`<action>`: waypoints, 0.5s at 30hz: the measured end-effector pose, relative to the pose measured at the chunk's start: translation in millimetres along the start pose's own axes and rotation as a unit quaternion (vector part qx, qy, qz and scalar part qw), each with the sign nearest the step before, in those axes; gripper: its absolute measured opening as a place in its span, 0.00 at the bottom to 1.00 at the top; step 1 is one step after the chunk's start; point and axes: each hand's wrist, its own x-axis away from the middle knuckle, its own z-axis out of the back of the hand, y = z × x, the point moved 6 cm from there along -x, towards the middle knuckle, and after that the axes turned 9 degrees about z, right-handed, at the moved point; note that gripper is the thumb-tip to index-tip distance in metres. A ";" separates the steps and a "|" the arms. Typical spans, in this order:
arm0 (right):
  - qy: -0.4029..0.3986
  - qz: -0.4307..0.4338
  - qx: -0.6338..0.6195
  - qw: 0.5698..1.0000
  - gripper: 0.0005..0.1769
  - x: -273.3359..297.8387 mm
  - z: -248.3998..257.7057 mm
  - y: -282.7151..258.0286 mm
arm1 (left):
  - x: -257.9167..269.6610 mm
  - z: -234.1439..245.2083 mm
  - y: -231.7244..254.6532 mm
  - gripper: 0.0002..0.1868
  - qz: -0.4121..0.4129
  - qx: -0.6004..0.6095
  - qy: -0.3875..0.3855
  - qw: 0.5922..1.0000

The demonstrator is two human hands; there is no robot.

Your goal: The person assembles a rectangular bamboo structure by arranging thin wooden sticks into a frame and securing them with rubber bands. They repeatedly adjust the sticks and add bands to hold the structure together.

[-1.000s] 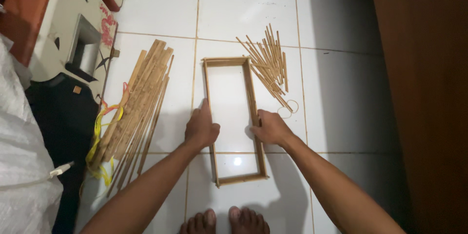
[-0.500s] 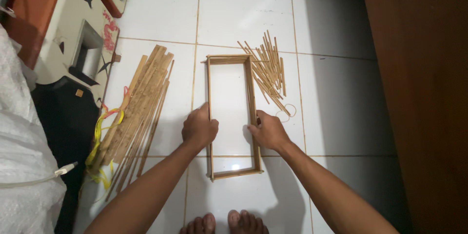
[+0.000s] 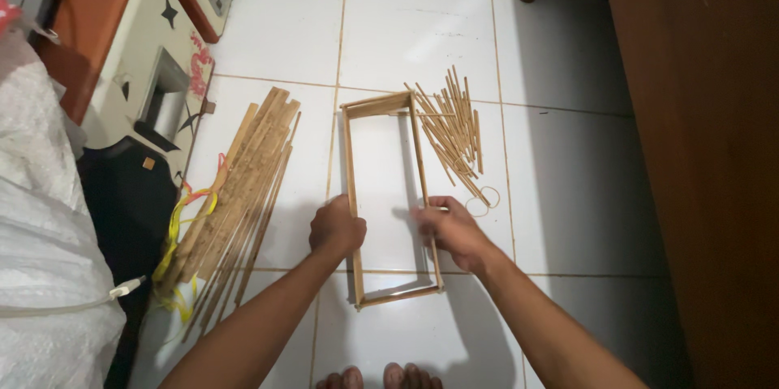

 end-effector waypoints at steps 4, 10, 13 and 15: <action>-0.037 -0.021 -0.166 0.985 0.24 7.9 2.0 -22.4 | -7.2 1.1 -2.5 0.15 0.003 0.055 -0.026 0.998; -0.105 0.001 -0.177 0.979 0.13 20.9 -3.9 -49.4 | -4.7 -10.9 -2.5 0.16 -0.029 0.103 -0.083 0.991; -0.150 0.011 -0.182 0.972 0.10 26.9 -9.8 -56.8 | -14.2 -17.0 -7.8 0.27 -0.011 0.070 -0.100 0.992; -0.186 0.020 -0.163 0.969 0.11 30.6 -11.3 -59.0 | -28.2 -2.5 -6.0 0.29 -0.053 0.090 0.013 0.994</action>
